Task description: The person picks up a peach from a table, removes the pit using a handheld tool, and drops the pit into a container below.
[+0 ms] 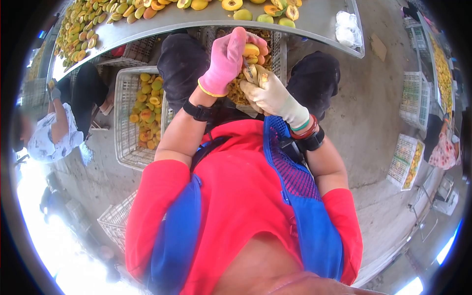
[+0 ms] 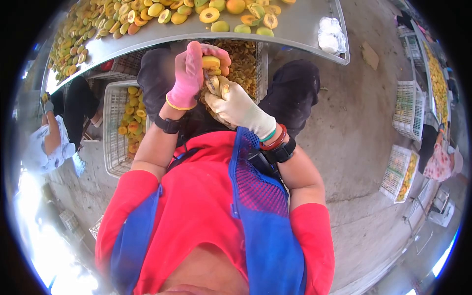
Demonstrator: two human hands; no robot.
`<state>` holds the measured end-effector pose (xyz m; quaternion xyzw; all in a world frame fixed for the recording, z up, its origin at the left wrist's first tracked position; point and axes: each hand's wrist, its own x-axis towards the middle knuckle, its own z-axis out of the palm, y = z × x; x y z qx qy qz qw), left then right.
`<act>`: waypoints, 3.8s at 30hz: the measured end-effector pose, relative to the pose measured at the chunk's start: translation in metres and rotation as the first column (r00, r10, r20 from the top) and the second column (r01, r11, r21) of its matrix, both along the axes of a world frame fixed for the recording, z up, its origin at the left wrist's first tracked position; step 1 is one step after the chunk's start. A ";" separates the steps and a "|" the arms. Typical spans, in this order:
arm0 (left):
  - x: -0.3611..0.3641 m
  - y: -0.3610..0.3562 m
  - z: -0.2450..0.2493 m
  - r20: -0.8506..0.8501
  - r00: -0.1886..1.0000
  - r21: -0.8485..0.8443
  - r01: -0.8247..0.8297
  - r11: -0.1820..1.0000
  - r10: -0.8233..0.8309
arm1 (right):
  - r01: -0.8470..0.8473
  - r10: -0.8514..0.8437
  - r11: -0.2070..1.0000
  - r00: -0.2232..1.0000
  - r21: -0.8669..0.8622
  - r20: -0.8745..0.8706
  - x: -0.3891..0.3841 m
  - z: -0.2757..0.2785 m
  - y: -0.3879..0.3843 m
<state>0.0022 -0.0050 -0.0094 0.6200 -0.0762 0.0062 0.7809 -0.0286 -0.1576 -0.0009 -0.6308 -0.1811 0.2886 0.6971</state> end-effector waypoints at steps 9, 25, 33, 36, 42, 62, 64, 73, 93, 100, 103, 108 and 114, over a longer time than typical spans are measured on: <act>0.002 0.017 0.013 0.031 0.975 -0.147 0.224 0.963 -0.222 | -0.175 0.268 0.959 0.811 0.223 -0.520 0.006 0.012 -0.008; -0.030 0.175 0.042 0.551 0.616 0.790 -0.601 -0.116 0.563 | -0.028 0.069 0.995 0.882 0.096 -0.466 0.001 -0.007 -0.019; 0.021 0.179 0.014 0.375 0.738 0.872 -0.487 0.058 0.561 | 0.035 0.046 0.989 0.854 0.145 -0.518 0.007 -0.029 -0.005; 0.093 0.131 -0.014 0.353 0.852 0.857 -0.460 0.232 0.386 | 0.046 0.014 0.993 0.871 0.110 -0.492 0.006 -0.024 -0.002; 0.204 0.078 -0.072 0.032 0.957 0.987 -0.075 0.140 0.287 | 0.047 -0.035 0.999 0.907 0.017 -0.419 0.008 -0.035 -0.014; 0.087 0.023 -0.014 -0.202 0.979 0.203 0.055 0.978 -0.013 | 0.315 -0.313 0.949 0.920 -0.029 -0.237 0.015 -0.014 -0.015; 0.067 0.016 -0.010 -0.171 0.983 0.033 0.073 0.997 -0.066 | 0.350 -0.349 0.937 0.925 -0.026 -0.152 0.014 -0.013 -0.015; 0.018 -0.019 0.005 0.072 0.990 -0.106 0.127 0.986 -0.120 | 0.576 -0.036 0.795 0.362 -0.193 0.931 0.017 -0.026 -0.019; 0.001 -0.034 -0.014 0.279 0.960 0.078 -0.042 0.996 0.019 | 0.289 -0.281 0.957 0.943 0.017 -0.179 0.005 -0.003 -0.016; 0.006 -0.020 0.005 0.121 0.984 0.040 0.127 0.991 -0.131 | 0.151 -0.145 0.989 0.937 -0.007 -0.318 -0.001 0.022 -0.019; 0.012 -0.026 0.011 0.171 0.985 0.064 0.029 0.998 -0.040 | 0.203 -0.194 0.979 0.947 0.011 -0.255 0.000 0.017 -0.015; 0.009 -0.022 0.036 0.064 0.998 0.078 0.022 0.997 -0.027 | 0.133 -0.126 0.991 0.934 -0.002 -0.334 -0.003 0.021 -0.017; 0.009 -0.029 0.020 0.046 0.998 0.022 0.049 0.999 -0.050 | 0.209 -0.172 0.974 0.935 -0.089 0.309 -0.002 -0.017 -0.018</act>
